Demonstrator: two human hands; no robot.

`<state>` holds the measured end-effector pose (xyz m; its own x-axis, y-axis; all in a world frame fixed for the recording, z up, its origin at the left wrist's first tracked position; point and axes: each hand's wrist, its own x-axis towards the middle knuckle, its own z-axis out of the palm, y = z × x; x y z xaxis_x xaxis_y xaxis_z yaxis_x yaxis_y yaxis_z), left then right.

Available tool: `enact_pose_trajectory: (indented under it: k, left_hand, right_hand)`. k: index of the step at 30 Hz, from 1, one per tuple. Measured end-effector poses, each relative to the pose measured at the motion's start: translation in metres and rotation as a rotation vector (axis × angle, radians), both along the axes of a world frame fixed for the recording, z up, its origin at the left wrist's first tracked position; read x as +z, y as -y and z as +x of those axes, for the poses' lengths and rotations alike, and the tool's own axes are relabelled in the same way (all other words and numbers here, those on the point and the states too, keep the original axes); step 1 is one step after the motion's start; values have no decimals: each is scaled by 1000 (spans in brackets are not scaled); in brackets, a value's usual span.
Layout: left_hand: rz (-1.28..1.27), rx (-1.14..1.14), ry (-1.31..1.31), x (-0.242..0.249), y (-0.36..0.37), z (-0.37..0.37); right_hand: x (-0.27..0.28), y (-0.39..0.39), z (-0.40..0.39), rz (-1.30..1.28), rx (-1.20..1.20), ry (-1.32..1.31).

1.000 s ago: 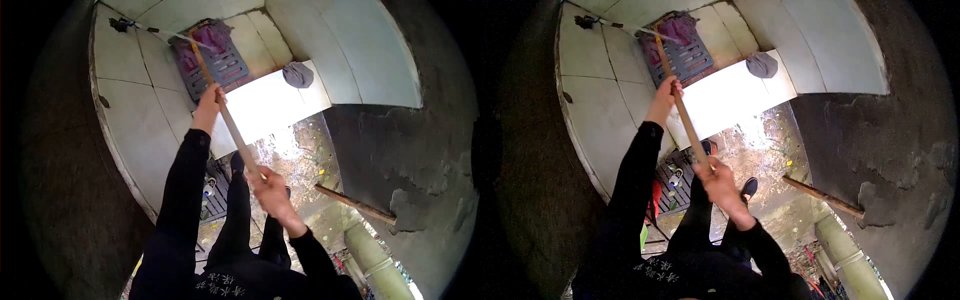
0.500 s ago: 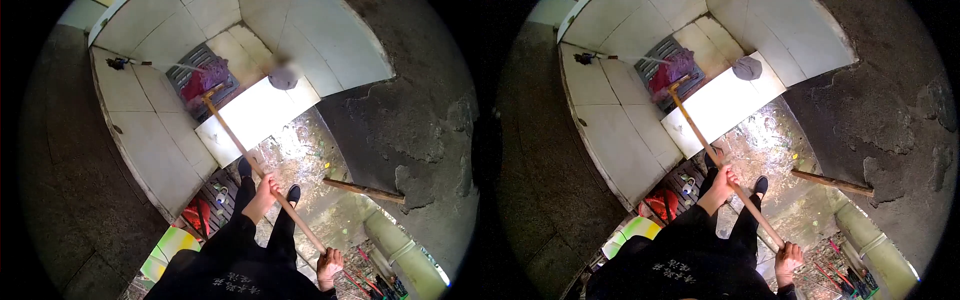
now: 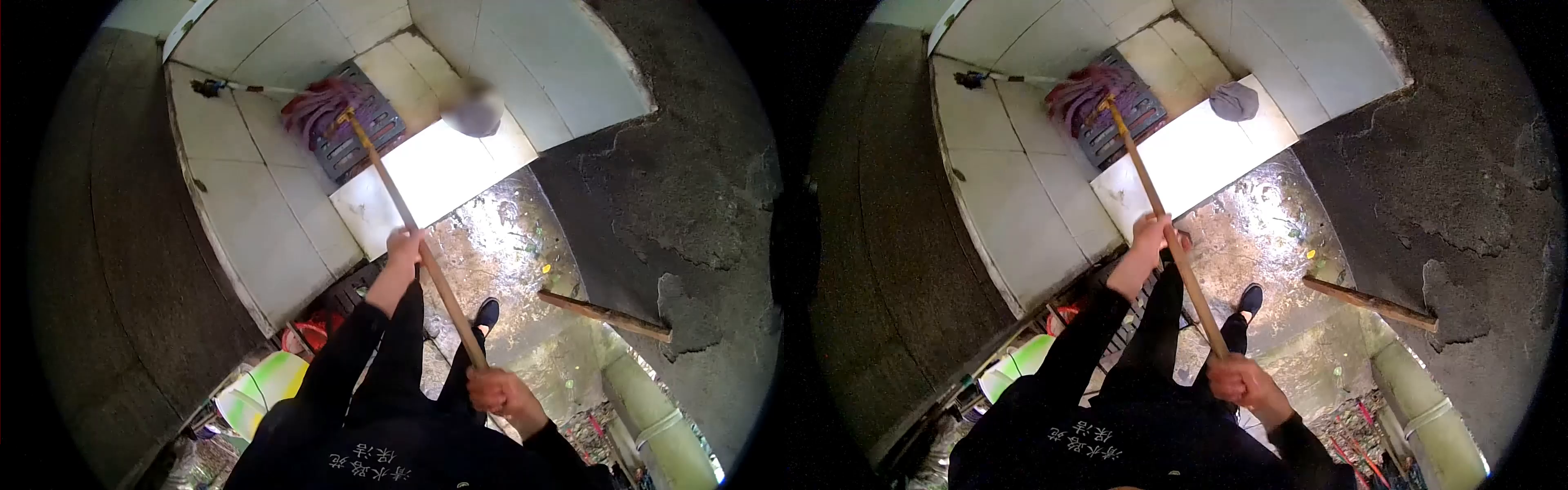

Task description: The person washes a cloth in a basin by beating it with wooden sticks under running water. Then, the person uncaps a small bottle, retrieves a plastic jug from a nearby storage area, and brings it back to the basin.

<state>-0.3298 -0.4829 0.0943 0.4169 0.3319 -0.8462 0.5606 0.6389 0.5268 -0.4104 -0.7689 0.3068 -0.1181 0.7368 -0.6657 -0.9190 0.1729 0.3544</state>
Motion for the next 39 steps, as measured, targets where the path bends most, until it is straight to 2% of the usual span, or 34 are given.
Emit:
enact_pose_trajectory:
  k: [1, 2, 4, 5, 6, 7, 8, 10, 11, 13, 14, 16, 17, 18, 19, 20, 22, 23, 24, 25, 26, 27, 28, 29, 30, 31, 32, 33, 34, 35, 36, 37, 38, 39]
  left_hand:
    - [-39, 97, 3, 8, 4, 14]
    - [-41, 111, 9, 1, 8, 15]
    - [-632, 394, 91, -8, 22, -1]
    - [-620, 405, 68, -11, 39, -16]
    - [-596, 370, 81, -3, 62, -31]
    - [-573, 337, 88, 6, 88, -53]
    - [-587, 357, -19, 16, 122, -72]
    - [-529, 346, -8, 38, 191, -108]
    - [-626, 348, -122, 55, 210, -116]
    - [-726, 261, -304, 69, 217, -117]
    - [-701, 269, -265, 57, 203, -110]
    - [-639, 262, -217, 16, 155, -85]
    - [-455, 192, -269, 1, 126, -59]
    - [-452, 160, -24, -23, 81, -43]
    - [-461, 149, 225, -40, 35, -24]
    - [-309, 51, 125, -48, -15, 11]
    - [-221, -69, 364, -134, -134, 51]
    - [-177, -113, 484, -141, -183, 78]
    - [-332, 14, 320, -142, -213, 96]
    - [-467, 176, 149, -105, -234, 124]
    - [-445, 230, 83, -82, -231, 130]
    - [-443, 230, 80, -79, -215, 117]
    - [-346, 233, 194, -75, -192, 98]
    - [-246, 234, 320, -77, -168, 85]
    - [109, -47, 572, -97, -137, 57]
    - [-134, 141, 388, -70, -79, 36]
    - [-343, 396, 195, -43, -20, 15]
    - [-393, 393, -6, -21, 28, -1]
    - [-382, 312, -72, -9, 76, -27]
    - [-406, 378, -29, 8, 124, -50]
    - [-563, 333, -114, 24, 152, -70]
    - [-518, 325, -213, 38, 179, -84]
    - [-642, 333, -239, 32, 199, -108]
    - [-707, 264, -262, 51, 195, -108]
  right_hand:
    - [2, -11, 11, 75, -161, -190]
    - [6, -12, 10, 73, -147, -184]
    - [14, -3, -1, -224, -9, 250]
    - [17, 13, -13, -229, -4, 248]
    - [19, 37, -26, -326, 271, 508]
    - [25, 62, -41, -353, 423, 753]
    - [31, 87, -55, -405, 585, 991]
    - [45, 146, -88, -508, 476, 776]
    - [53, 169, -105, -607, 321, 310]
    - [72, 175, -104, -523, 240, 244]
    - [65, 161, -107, -640, 315, 272]
    - [38, 114, -85, -597, 303, 330]
    - [20, 80, -66, -573, 385, 484]
    - [2, 45, -46, -560, 465, 638]
    - [-11, -3, -11, -536, 392, 531]
    - [-23, -51, 24, -517, 322, 422]
    - [-44, -137, 71, -402, 166, 407]
    - [-58, -176, 87, -347, 80, 413]
    - [-59, -204, 102, -320, 112, 404]
    - [-57, -216, 109, -291, 141, 399]
    - [-56, -210, 104, -290, 131, 403]
    - [-54, -202, 93, -258, 107, 459]
    - [-51, -193, 84, -221, 85, 523]
    - [-43, -172, 75, -297, 101, 500]
    - [-33, -137, 56, -375, 123, 464]
    - [-35, -92, 30, -410, 145, 542]
    - [-26, -38, 10, -309, 159, 546]
    - [-8, 3, -2, -369, 234, 564]
    - [12, 44, -15, -427, 311, 578]
    - [11, 90, -47, -530, 317, 489]
    - [28, 117, -59, -524, 342, 500]
    - [34, 146, -83, -545, 284, 425]
    - [48, 163, -95, -515, 284, 375]
    - [63, 160, -100, -519, 287, 413]
